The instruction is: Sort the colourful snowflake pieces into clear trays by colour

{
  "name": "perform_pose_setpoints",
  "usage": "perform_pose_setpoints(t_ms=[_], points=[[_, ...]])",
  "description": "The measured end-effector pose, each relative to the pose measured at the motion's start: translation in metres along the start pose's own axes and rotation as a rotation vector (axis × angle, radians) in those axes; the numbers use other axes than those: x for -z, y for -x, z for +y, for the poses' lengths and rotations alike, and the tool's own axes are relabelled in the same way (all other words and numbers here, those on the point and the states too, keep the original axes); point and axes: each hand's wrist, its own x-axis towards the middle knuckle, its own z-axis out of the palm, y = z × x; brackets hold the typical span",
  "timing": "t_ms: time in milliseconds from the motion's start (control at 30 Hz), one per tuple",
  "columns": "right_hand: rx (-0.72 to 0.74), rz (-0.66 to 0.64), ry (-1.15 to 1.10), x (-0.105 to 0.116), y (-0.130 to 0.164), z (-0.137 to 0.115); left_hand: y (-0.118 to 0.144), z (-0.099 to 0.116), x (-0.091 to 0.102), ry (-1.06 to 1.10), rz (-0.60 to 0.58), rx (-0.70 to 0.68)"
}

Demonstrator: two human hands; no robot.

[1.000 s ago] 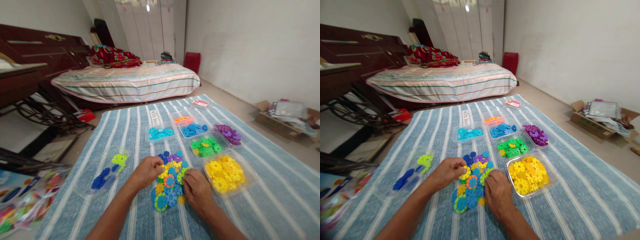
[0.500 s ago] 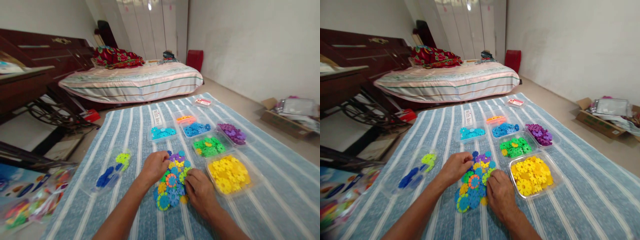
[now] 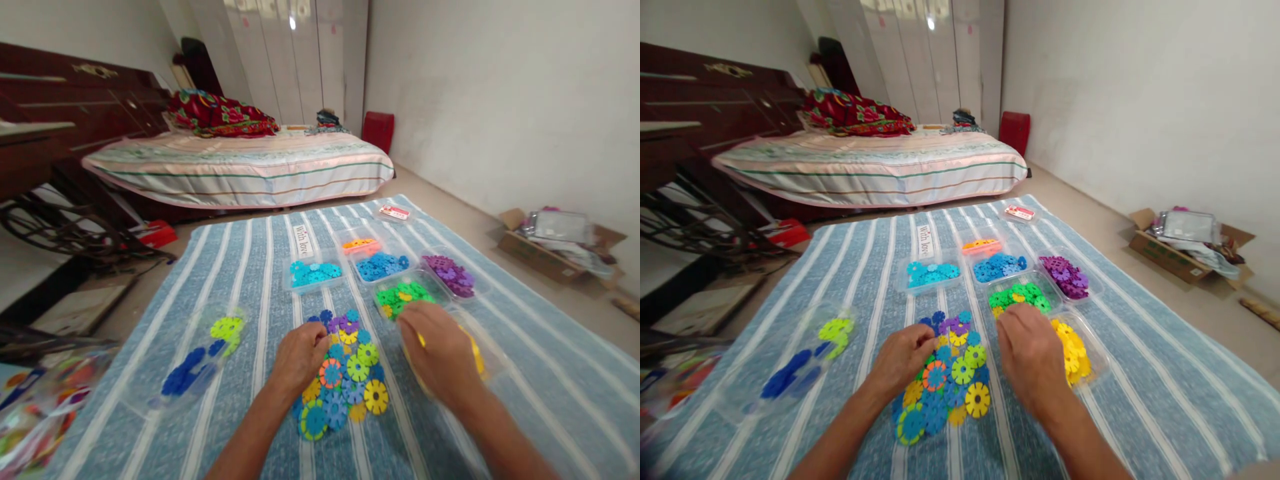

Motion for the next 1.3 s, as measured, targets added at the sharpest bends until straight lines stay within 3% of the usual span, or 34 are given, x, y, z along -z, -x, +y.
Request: perform_pose_setpoints(t_ms=[100,200,500,733,833,933,1033,1100,1200,1300], points=[[-0.061,-0.430,0.345,-0.004,-0.039,0.043,0.003,-0.010,-0.002,0.047,0.068,0.033],[0.010,-0.647,0.445,-0.018,-0.057,0.069,0.006,-0.023,-0.004,0.084,0.135,0.069],[0.150,-0.695,0.432,-0.025,-0.055,0.073,0.009,-0.044,-0.018,0.166,0.267,0.105],[0.175,-0.642,0.401,-0.029,-0.053,0.079,0.011,-0.047,-0.021,0.152,0.268,0.052],[0.143,-0.563,0.399,-0.015,-0.048,0.078,0.011,-0.047,-0.021,0.140,0.258,0.052],[0.099,-0.498,0.363,0.014,-0.041,0.077,0.011,-0.048,-0.022,0.135,0.250,0.048],[0.089,-0.598,0.334,0.044,-0.036,0.073,0.012,-0.047,-0.022,0.133,0.252,0.042],[0.067,-0.674,0.358,0.052,-0.036,0.065,0.011,-0.047,-0.022,0.129,0.251,0.046],[0.034,-0.716,0.398,0.042,-0.044,0.046,0.011,-0.048,-0.023,0.142,0.253,0.043],[-0.005,-0.780,0.428,0.014,-0.055,0.026,0.011,-0.050,-0.026,0.168,0.261,0.024]])
